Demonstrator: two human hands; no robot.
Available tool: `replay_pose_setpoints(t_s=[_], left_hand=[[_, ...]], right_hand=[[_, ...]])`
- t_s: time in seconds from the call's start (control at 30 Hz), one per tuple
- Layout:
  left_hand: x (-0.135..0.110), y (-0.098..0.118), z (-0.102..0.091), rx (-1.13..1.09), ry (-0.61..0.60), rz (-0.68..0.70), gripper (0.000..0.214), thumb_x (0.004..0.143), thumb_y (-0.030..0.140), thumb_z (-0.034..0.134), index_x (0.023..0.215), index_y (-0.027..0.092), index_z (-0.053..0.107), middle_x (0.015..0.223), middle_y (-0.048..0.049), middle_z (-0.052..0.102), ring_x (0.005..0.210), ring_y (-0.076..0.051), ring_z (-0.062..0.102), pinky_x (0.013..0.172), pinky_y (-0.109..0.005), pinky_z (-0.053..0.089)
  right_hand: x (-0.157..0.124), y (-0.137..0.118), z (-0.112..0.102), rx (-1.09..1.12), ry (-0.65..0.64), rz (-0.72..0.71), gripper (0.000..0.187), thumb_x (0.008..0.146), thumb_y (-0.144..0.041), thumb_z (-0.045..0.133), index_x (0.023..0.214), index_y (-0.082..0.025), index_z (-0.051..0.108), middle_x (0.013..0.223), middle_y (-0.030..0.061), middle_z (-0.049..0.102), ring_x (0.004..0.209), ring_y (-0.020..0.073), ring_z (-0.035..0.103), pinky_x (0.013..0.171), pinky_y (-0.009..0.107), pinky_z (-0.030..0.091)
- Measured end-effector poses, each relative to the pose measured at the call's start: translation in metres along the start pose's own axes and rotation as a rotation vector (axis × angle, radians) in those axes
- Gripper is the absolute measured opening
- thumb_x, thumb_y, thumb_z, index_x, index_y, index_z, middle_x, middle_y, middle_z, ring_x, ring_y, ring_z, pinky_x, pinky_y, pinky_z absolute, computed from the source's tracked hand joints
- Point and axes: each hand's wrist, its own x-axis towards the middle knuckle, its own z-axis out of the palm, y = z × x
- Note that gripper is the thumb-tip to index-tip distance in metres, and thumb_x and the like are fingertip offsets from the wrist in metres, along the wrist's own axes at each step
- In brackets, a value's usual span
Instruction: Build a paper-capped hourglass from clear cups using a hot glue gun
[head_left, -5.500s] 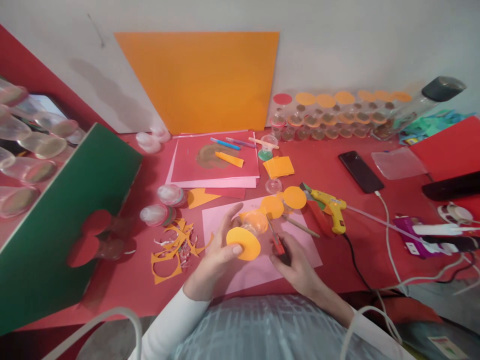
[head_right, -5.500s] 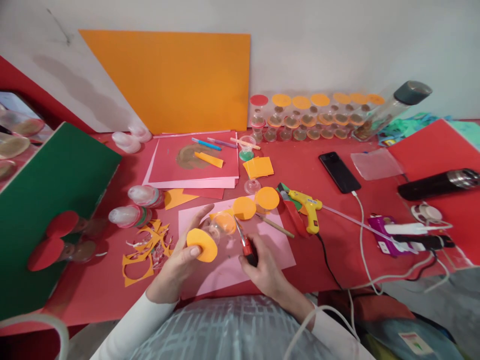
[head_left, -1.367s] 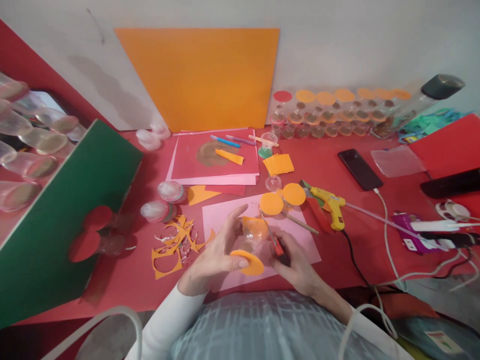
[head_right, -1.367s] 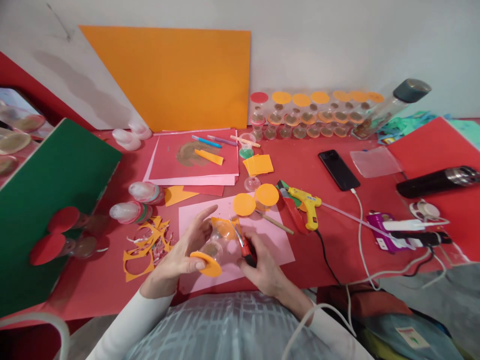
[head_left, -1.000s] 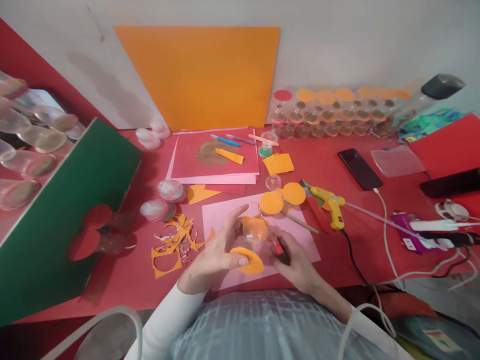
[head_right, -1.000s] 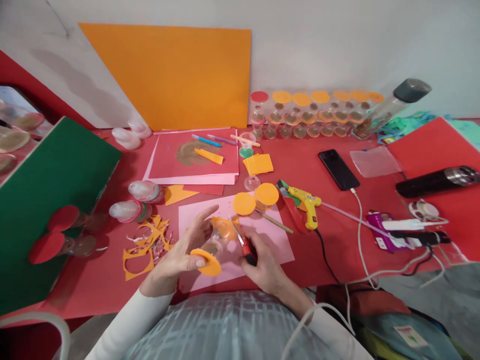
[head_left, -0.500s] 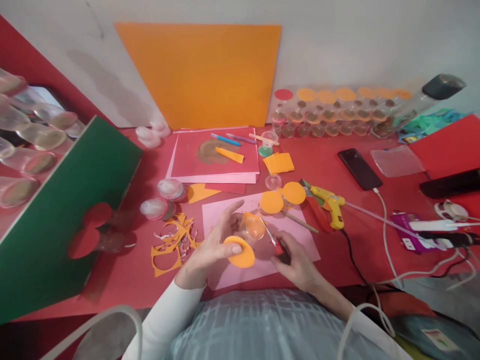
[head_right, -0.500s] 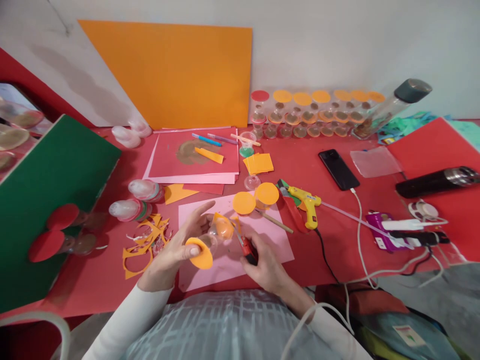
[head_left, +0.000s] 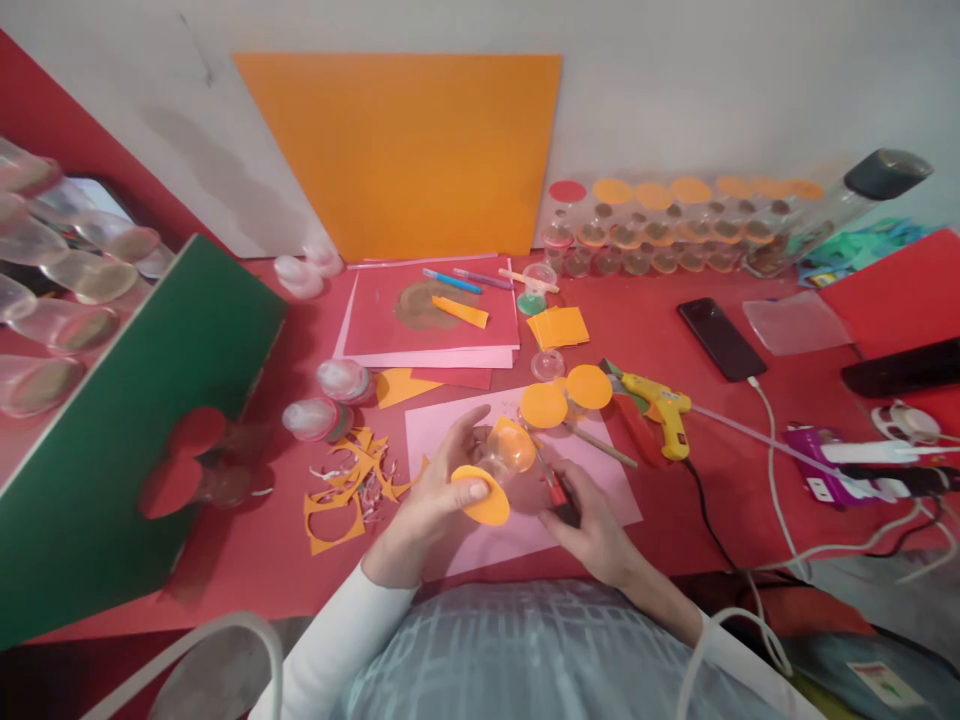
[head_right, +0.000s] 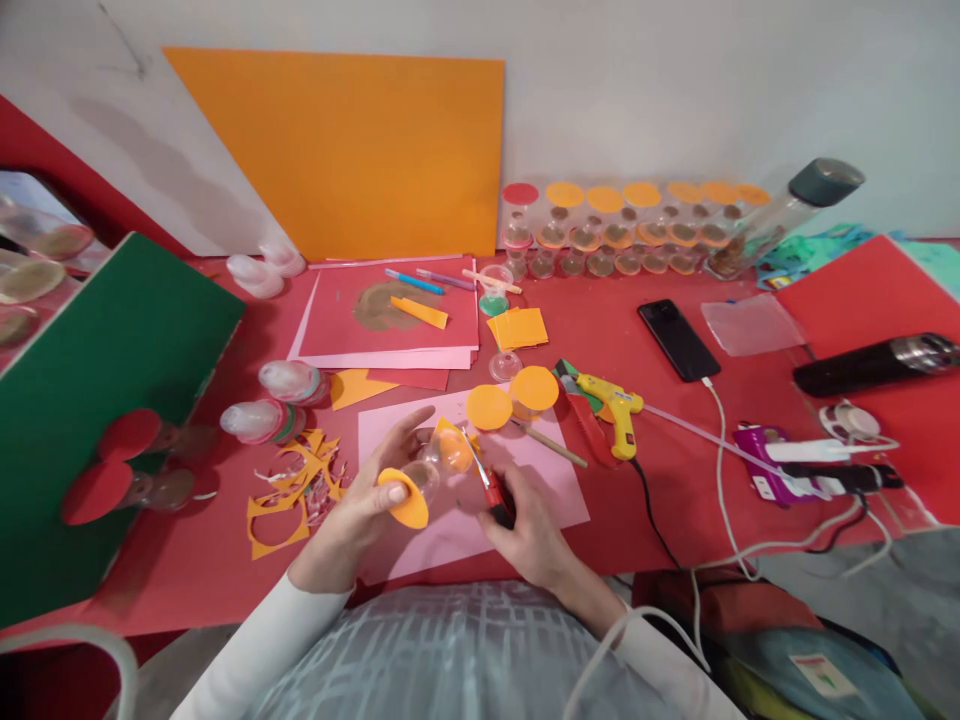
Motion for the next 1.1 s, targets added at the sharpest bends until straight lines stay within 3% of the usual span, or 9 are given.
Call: replay_pose_setpoints(t_s=[0.3,0.67,0.93,1.1], left_hand=[[0.002,-0.010,-0.008,0.089,-0.113,0.048,0.093,0.064,0.057,0.084,0.144,0.029,0.046,0.119,-0.0095,0.057,0.111,-0.030,0.056,0.089,-0.041,0.044],[-0.002,0.014,-0.002,0.104,-0.118,0.013,0.091,0.066,0.050,0.086,0.144,0.030,0.044,0.120,-0.0087,0.055,0.110,-0.029,0.057,0.087,-0.037,0.045],[-0.002,0.017,-0.008,0.164,-0.131,-0.011,0.095,0.064,0.054,0.086,0.145,0.031,0.042,0.120,-0.0077,0.053,0.110,-0.029,0.056,0.089,-0.037,0.045],[-0.001,0.019,-0.012,0.206,-0.206,-0.008,0.094,0.070,0.055,0.083,0.148,0.032,0.036,0.119,-0.0084,0.052,0.107,-0.028,0.056,0.084,-0.037,0.044]], right_hand=[[0.000,-0.001,-0.001,0.038,-0.048,0.007,0.025,0.076,-0.023,0.059,0.100,-0.023,0.054,0.076,-0.0024,0.054,0.067,0.0164,0.054,0.063,0.029,0.048],[0.002,-0.008,-0.003,0.041,-0.093,0.010,0.024,0.076,-0.021,0.058,0.099,-0.024,0.053,0.072,-0.0034,0.053,0.065,0.0163,0.053,0.061,0.027,0.046],[0.000,-0.005,-0.003,-0.018,-0.095,-0.003,0.024,0.075,-0.020,0.059,0.099,-0.024,0.054,0.071,-0.0038,0.054,0.064,0.0158,0.052,0.060,0.026,0.046],[-0.001,-0.004,-0.005,-0.028,-0.122,0.011,0.027,0.075,-0.019,0.061,0.100,-0.023,0.055,0.074,-0.0029,0.057,0.067,0.0162,0.054,0.063,0.027,0.047]])
